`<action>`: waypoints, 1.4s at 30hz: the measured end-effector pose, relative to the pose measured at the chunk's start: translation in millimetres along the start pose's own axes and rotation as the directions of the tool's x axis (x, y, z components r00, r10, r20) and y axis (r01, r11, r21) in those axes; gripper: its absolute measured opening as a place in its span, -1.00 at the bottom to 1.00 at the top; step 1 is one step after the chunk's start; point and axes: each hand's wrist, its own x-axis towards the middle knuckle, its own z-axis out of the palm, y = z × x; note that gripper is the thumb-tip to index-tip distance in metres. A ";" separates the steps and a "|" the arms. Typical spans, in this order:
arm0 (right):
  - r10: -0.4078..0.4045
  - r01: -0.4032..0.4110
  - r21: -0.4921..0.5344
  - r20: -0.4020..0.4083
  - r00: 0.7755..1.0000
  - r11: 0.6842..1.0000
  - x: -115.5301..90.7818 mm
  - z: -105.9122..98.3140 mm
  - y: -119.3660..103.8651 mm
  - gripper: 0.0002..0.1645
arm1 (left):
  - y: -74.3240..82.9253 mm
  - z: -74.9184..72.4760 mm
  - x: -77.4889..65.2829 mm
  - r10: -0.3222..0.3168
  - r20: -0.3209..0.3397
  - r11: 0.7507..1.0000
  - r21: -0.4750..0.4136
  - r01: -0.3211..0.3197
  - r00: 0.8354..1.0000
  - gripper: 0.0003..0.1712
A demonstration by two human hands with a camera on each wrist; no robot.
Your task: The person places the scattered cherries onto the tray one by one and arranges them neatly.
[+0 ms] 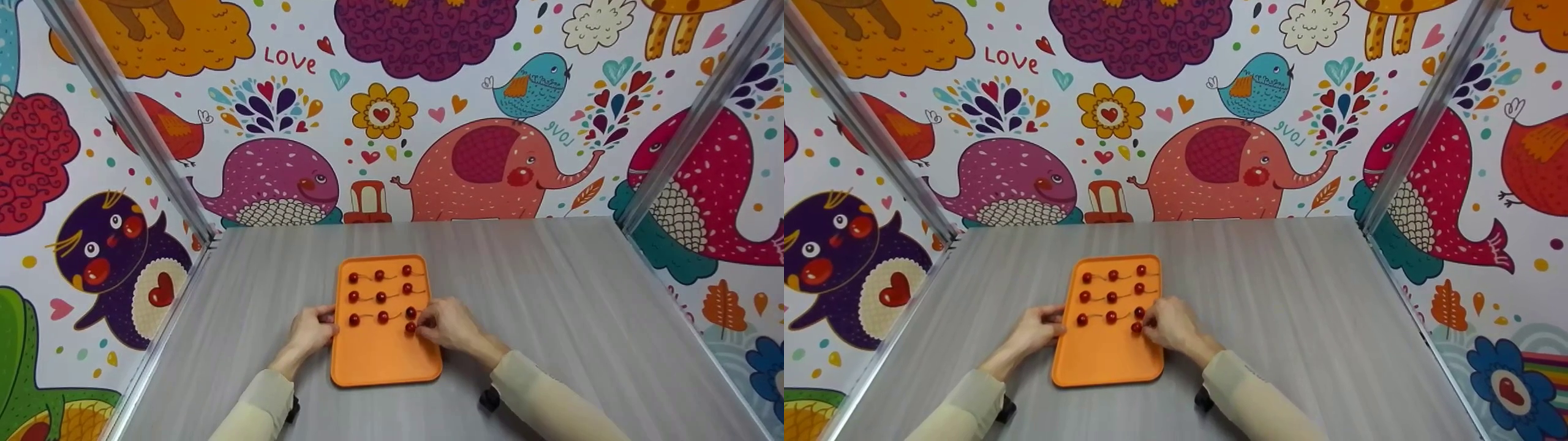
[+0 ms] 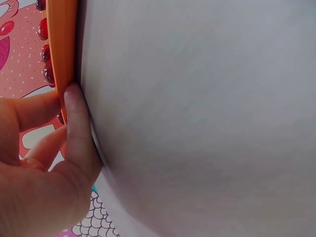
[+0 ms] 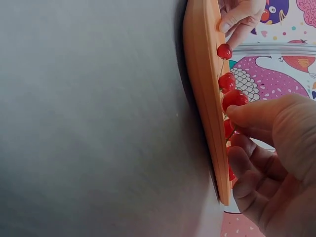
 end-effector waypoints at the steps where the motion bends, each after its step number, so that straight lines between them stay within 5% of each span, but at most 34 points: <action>1: 0.003 -0.003 -0.007 0.004 1.000 1.000 0.2 0.1 -0.4 -0.95 | 0.1 0.0 0.1 -0.001 0.001 1.000 0.000 0.001 1.000 -0.33; 20: 0.016 -0.017 0.010 0.100 0.995 1.000 -2.4 -4.1 2.7 -0.98 | 0.7 0.4 0.0 -0.013 0.002 1.000 0.012 0.013 1.000 -0.34; 42: -0.034 0.031 0.053 0.064 0.997 0.998 -9.3 -9.9 3.3 -0.92 | -1.2 0.6 -0.1 -0.018 -0.005 1.000 0.017 0.018 1.000 -0.34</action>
